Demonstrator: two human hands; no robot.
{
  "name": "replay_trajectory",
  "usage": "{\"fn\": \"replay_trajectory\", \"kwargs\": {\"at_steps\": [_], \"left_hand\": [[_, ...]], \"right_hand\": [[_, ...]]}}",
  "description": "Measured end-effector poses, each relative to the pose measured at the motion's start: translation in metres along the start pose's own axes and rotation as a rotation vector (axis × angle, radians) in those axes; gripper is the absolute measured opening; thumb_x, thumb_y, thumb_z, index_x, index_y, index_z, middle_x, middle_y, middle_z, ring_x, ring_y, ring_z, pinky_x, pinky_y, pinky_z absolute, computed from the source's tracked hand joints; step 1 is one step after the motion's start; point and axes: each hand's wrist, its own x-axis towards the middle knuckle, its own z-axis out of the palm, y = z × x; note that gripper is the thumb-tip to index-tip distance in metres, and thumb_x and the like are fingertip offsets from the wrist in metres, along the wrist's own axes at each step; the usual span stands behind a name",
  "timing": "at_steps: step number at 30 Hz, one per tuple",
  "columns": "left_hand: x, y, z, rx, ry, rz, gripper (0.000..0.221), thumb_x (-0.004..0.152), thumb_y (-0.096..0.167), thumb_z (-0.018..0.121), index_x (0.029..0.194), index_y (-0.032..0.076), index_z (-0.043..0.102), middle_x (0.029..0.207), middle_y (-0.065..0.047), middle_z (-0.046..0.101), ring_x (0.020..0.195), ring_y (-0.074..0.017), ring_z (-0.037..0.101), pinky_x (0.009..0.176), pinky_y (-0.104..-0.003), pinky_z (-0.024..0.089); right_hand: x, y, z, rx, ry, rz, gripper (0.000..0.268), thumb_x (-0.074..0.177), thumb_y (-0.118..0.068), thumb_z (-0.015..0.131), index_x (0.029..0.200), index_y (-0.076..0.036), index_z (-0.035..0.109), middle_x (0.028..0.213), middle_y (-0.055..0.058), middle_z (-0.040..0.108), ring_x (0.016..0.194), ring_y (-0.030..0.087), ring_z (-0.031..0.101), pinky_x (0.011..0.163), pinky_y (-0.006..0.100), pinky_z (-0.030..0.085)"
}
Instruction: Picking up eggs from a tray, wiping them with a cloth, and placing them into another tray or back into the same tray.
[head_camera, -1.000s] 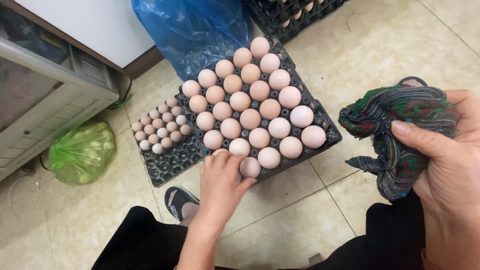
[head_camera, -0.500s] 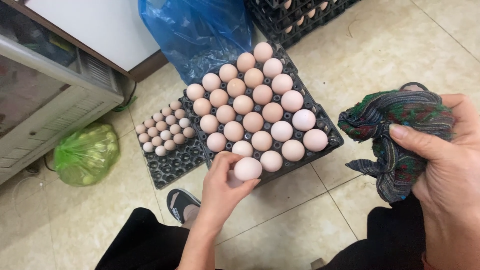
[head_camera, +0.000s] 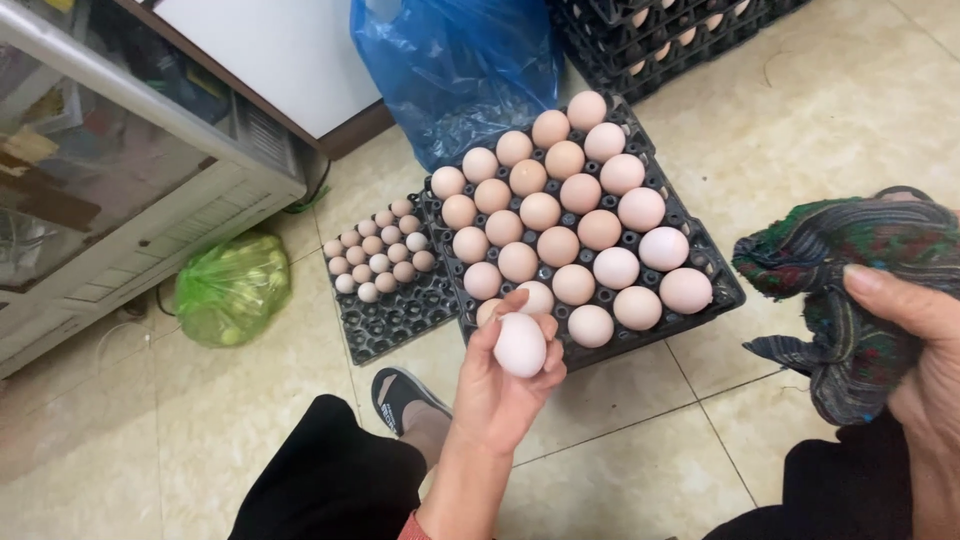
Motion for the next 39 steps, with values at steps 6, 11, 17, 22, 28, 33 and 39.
{"fn": "replay_trajectory", "kwargs": {"at_steps": [6, 11, 17, 22, 28, 33, 39], "left_hand": [[-0.003, 0.009, -0.001, 0.172, 0.062, 0.092, 0.029, 0.093, 0.017, 0.06, 0.118, 0.003, 0.058, 0.11, -0.021, 0.062, 0.085, -0.0299, 0.068, 0.068, -0.033, 0.057], [-0.012, 0.004, 0.005, 1.289, 0.294, 0.447, 0.041, 0.088, 0.006, 0.066, 0.127, 0.004, 0.057, 0.125, -0.013, 0.066, 0.106, -0.0226, 0.064, 0.087, -0.032, 0.053], [0.003, -0.025, -0.018, 2.114, 0.19, 0.906, 0.046, 0.08, 0.014, 0.078, 0.122, 0.007, 0.06, 0.126, -0.01, 0.063, 0.11, -0.0295, 0.059, 0.094, -0.04, 0.046], [0.001, -0.023, -0.038, 2.285, 0.271, 0.868, 0.051, 0.084, 0.042, 0.076, 0.124, 0.013, 0.064, 0.131, -0.005, 0.055, 0.116, -0.0296, 0.048, 0.102, -0.045, 0.033], [-0.035, 0.009, -0.034, 2.186, 0.499, 0.889, 0.045, 0.087, 0.02, 0.074, 0.127, 0.006, 0.059, 0.124, -0.013, 0.06, 0.112, -0.0308, 0.053, 0.102, -0.041, 0.041], [-0.03, 0.003, -0.042, 2.458, 0.372, 0.603, 0.067, 0.069, 0.026, 0.083, 0.131, 0.014, 0.063, 0.119, -0.01, 0.056, 0.102, -0.0317, 0.051, 0.092, -0.043, 0.042], [-0.029, 0.019, -0.038, 2.297, 0.326, 0.623, 0.062, 0.071, 0.032, 0.088, 0.124, 0.012, 0.063, 0.106, -0.005, 0.059, 0.095, -0.0244, 0.057, 0.087, -0.037, 0.043]], "right_hand": [[0.0, 0.0, -0.001, 0.011, -0.015, -0.018, 0.032, 0.099, -0.009, 0.057, 0.131, -0.012, 0.058, 0.107, -0.004, 0.065, 0.082, 0.002, 0.063, 0.071, 0.014, 0.053], [-0.007, -0.015, 0.009, -0.107, 0.081, -0.12, 0.053, 0.096, 0.007, 0.056, 0.143, -0.011, 0.038, 0.129, 0.007, 0.058, 0.104, 0.017, 0.066, 0.092, 0.026, 0.059], [-0.007, -0.02, 0.015, -0.151, 0.07, -0.143, 0.052, 0.096, 0.007, 0.057, 0.143, -0.004, 0.037, 0.127, 0.011, 0.057, 0.099, 0.018, 0.065, 0.086, 0.026, 0.058], [-0.004, -0.013, 0.008, -0.179, 0.064, -0.156, 0.051, 0.099, 0.006, 0.058, 0.144, -0.004, 0.037, 0.128, 0.011, 0.057, 0.1, 0.018, 0.065, 0.087, 0.026, 0.058], [-0.004, -0.009, 0.003, -0.041, -0.018, -0.015, 0.036, 0.101, -0.01, 0.055, 0.137, -0.009, 0.058, 0.112, -0.003, 0.067, 0.084, 0.004, 0.066, 0.073, 0.014, 0.058], [-0.001, -0.003, 0.003, -0.046, -0.022, -0.017, 0.028, 0.102, -0.008, 0.056, 0.13, -0.01, 0.06, 0.108, -0.004, 0.068, 0.082, 0.002, 0.067, 0.07, 0.012, 0.058], [0.0, -0.003, 0.002, -0.118, -0.033, -0.043, 0.029, 0.105, -0.014, 0.056, 0.133, -0.011, 0.059, 0.107, -0.004, 0.066, 0.079, 0.002, 0.064, 0.067, 0.012, 0.055]]}}
